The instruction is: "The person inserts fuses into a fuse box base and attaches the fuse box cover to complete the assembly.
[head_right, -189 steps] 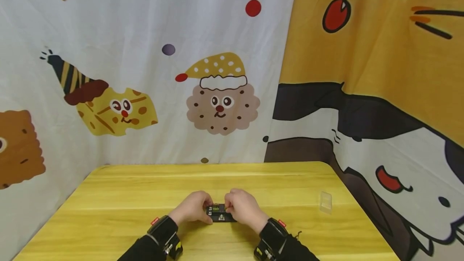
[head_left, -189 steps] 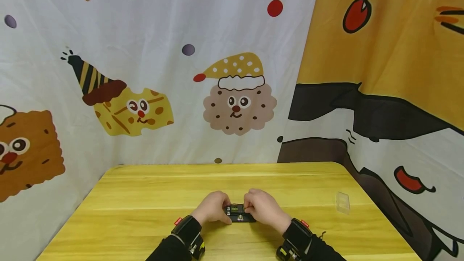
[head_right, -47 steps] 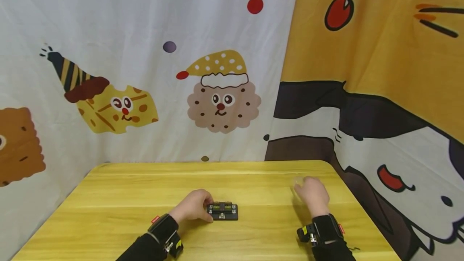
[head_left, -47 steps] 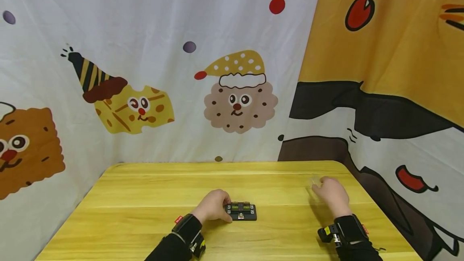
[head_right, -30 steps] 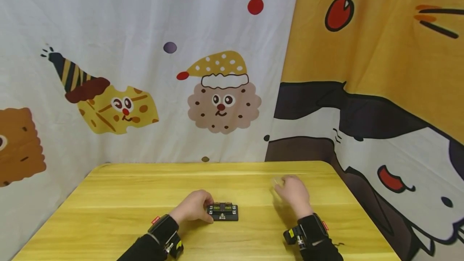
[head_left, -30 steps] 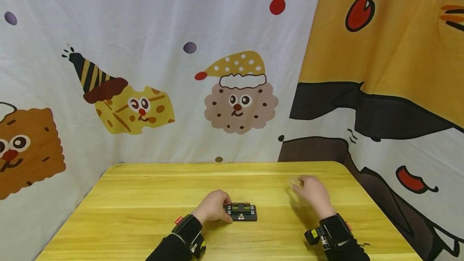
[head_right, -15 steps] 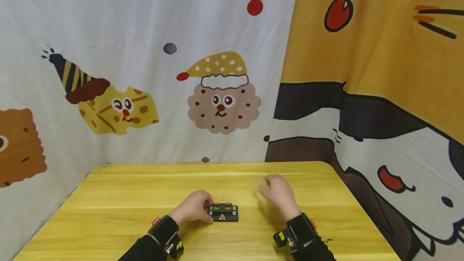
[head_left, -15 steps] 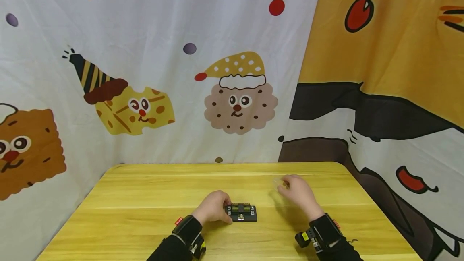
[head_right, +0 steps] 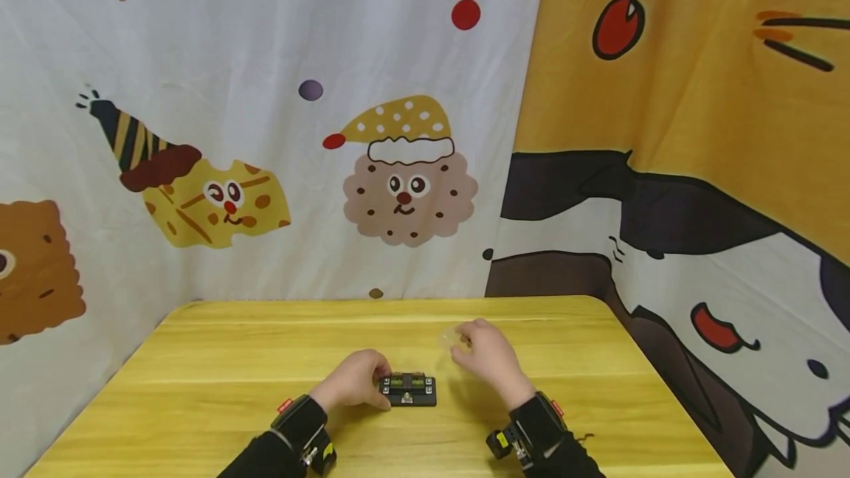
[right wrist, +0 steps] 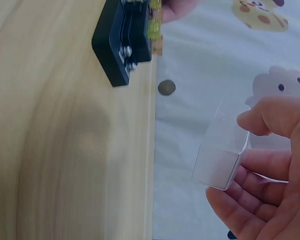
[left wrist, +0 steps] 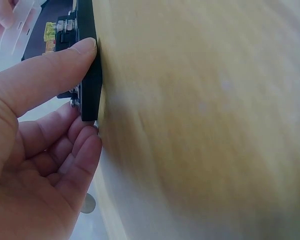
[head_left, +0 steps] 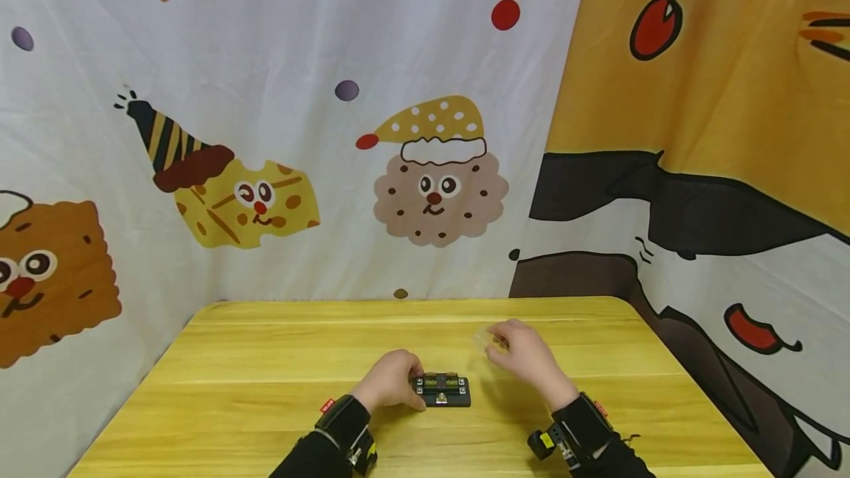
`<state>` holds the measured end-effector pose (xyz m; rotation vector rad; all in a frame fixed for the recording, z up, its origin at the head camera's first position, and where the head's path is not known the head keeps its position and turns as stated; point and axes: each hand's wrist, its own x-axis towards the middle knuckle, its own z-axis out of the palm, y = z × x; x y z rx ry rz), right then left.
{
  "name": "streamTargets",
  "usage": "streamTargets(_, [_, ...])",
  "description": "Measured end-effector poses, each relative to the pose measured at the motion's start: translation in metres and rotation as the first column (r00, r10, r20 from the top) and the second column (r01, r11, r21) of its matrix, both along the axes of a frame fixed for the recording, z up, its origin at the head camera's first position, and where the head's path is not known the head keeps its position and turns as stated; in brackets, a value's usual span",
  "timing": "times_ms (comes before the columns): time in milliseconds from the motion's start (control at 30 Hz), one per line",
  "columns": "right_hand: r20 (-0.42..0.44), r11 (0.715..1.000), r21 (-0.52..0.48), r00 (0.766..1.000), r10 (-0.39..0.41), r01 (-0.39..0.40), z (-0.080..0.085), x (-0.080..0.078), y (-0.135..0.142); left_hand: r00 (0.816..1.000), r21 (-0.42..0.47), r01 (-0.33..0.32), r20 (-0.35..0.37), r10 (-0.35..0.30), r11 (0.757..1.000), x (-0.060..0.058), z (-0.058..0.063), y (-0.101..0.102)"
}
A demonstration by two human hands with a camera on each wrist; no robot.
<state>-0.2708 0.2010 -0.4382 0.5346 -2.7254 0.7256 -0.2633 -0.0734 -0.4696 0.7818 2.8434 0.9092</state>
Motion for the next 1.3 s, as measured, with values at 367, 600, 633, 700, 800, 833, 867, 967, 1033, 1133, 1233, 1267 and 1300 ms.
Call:
streamTargets(367, [-0.093,0.977,0.07,0.974,0.207,-0.201,-0.005,0.002,-0.017,1.0,0.005,0.006,-0.01,-0.006,1.0,-0.001,-0.002,0.0])
streamTargets(600, [-0.106,0.947,0.112,0.944,0.314,-0.302,-0.008,0.004,-0.029,1.0,0.007,0.006,-0.015,-0.006,1.0,-0.003,-0.002,0.0])
streamTargets(633, [-0.097,0.944,0.113,0.942,0.322,-0.311,-0.008,0.005,-0.031,1.0,0.01,0.008,-0.015,-0.008,1.0,-0.003,-0.003,0.0])
streamTargets(700, [-0.077,0.941,0.118,0.942,0.327,-0.317,-0.007,0.007,-0.034,1.0,0.017,0.015,-0.017,-0.014,1.0,-0.003,-0.003,0.0])
streamTargets(800, [-0.056,0.936,0.128,0.94,0.337,-0.328,-0.006,0.009,-0.037,1.0,0.029,0.025,-0.02,-0.024,0.999,-0.004,-0.005,0.0])
streamTargets(833, [-0.055,0.933,0.134,0.938,0.342,-0.333,-0.006,0.009,-0.039,0.999,0.031,0.027,-0.02,-0.026,0.999,-0.004,-0.005,0.0])
streamTargets(867, [-0.058,0.929,0.14,0.934,0.352,-0.342,-0.006,0.01,-0.04,0.999,0.03,0.027,-0.02,-0.027,0.999,-0.005,-0.005,0.0])
streamTargets(967, [-0.065,0.916,0.157,0.922,0.382,-0.369,-0.007,0.01,-0.043,0.999,0.027,0.027,-0.02,-0.026,0.999,-0.006,-0.006,0.0])
streamTargets(1033, [-0.058,0.908,0.169,0.916,0.397,-0.383,-0.007,0.01,-0.044,0.999,0.023,0.026,-0.02,-0.025,0.999,-0.006,-0.005,0.0])
streamTargets(1133, [-0.044,0.897,0.189,0.909,0.413,-0.399,-0.009,0.01,-0.046,0.999,0.016,0.025,-0.023,-0.025,1.0,-0.005,-0.005,0.0])
streamTargets(1233, [-0.032,0.889,0.212,0.906,0.422,-0.407,-0.009,0.01,-0.048,0.999,0.013,0.024,-0.022,-0.024,1.0,-0.005,-0.005,0.0])
streamTargets(1267, [-0.029,0.887,0.219,0.906,0.423,-0.407,-0.009,0.011,-0.049,0.999,0.012,0.025,-0.025,-0.025,1.0,-0.004,-0.004,0.0])
streamTargets(1300, [-0.03,0.885,0.225,0.905,0.425,-0.408,-0.008,0.011,-0.05,0.999,0.012,0.025,-0.025,-0.024,1.0,-0.004,-0.004,0.0])
